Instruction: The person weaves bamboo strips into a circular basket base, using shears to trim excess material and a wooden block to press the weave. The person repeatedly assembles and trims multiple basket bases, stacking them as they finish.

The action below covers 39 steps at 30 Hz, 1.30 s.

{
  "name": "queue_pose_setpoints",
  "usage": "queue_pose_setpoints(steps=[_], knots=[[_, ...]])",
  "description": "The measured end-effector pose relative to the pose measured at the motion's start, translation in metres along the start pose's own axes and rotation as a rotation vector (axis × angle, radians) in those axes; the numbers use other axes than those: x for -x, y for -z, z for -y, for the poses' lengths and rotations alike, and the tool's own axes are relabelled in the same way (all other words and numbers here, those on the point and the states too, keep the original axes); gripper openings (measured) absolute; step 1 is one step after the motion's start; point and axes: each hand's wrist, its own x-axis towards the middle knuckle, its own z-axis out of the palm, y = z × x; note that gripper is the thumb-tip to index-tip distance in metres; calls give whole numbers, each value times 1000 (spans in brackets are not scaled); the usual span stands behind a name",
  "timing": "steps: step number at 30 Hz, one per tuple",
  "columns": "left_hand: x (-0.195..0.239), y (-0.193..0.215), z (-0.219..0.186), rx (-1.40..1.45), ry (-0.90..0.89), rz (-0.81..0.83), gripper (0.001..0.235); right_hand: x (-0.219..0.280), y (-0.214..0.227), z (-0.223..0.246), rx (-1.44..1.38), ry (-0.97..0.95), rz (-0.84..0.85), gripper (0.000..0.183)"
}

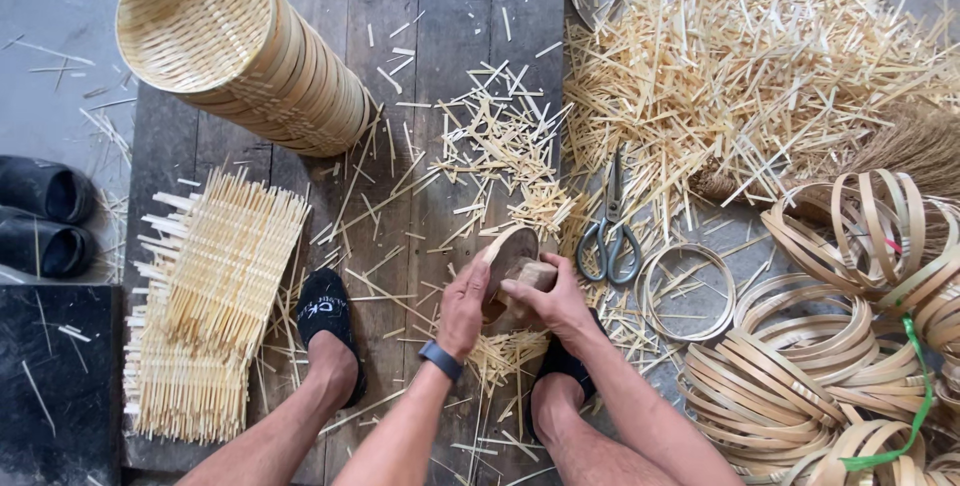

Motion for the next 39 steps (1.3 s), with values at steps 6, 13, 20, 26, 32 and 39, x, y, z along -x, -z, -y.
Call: queue_pose_setpoints(steps=[6,13,20,26,32,39], knots=[[-6,-15,4,-146,-64,-173,54,-7,-11,-10,-108,22,-52,101],[-42,4,53,-88,-26,-182,60,-11,10,-20,-412,-86,78,94],[-86,96,103,-622,313,-277,89,13,56,-69,-825,28,314,81],[-78,87,69,-714,-54,-392,74,18,46,-95,-770,10,318,85],[-5,43,63,-1244,-494,220,66,11,42,-91,-672,2,312,85],[-23,92,21,-1221,-894,280,50,9,44,-91,-653,-22,328,88]])
